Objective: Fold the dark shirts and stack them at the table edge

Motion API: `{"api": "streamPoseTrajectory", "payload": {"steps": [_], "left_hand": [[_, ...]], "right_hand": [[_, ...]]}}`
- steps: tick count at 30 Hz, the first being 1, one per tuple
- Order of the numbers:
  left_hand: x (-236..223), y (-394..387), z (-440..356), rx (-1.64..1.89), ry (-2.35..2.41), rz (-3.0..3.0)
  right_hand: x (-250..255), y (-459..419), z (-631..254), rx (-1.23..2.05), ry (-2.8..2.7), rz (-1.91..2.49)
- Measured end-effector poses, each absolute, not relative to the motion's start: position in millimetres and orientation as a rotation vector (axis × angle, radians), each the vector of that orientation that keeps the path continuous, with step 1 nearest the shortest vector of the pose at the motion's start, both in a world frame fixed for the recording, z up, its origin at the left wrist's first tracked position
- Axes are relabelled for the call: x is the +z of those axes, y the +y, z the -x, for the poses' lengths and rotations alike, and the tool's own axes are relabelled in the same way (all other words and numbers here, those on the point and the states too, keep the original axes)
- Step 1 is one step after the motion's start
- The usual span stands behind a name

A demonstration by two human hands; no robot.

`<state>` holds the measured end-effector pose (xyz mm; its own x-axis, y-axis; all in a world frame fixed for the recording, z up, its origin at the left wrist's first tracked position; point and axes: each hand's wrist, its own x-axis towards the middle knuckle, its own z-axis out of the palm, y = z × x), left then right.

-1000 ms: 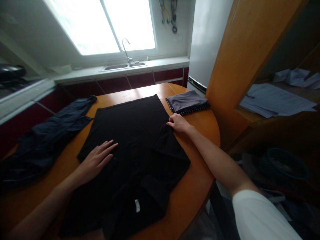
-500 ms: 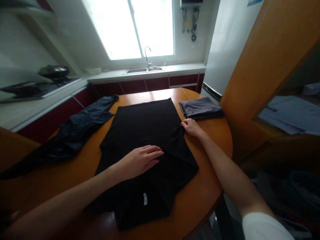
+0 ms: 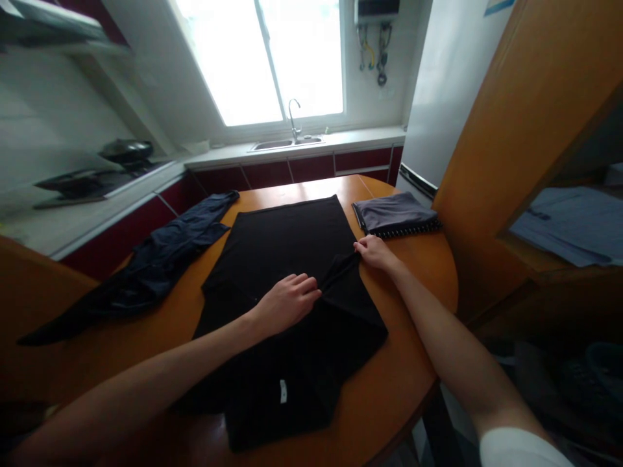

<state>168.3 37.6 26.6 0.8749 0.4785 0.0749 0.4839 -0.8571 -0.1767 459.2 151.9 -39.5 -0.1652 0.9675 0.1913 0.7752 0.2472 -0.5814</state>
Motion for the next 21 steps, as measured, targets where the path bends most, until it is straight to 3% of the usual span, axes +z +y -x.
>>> {"api": "streamPoseTrajectory", "payload": {"steps": [10,14,21], "left_hand": [[5,107,-203,-0.467,-1.267,2.995],[-8,148,-230,-0.403,-1.499,3.036],[-13,172,-248,-0.358,-1.499,3.076]], "right_hand": [[-39,149,-459,0.434,-2.063,1.565],[-44,149,-461,0.392,-2.113,1.510],[-53,155,-458,0.345,-2.111,1.555]]}}
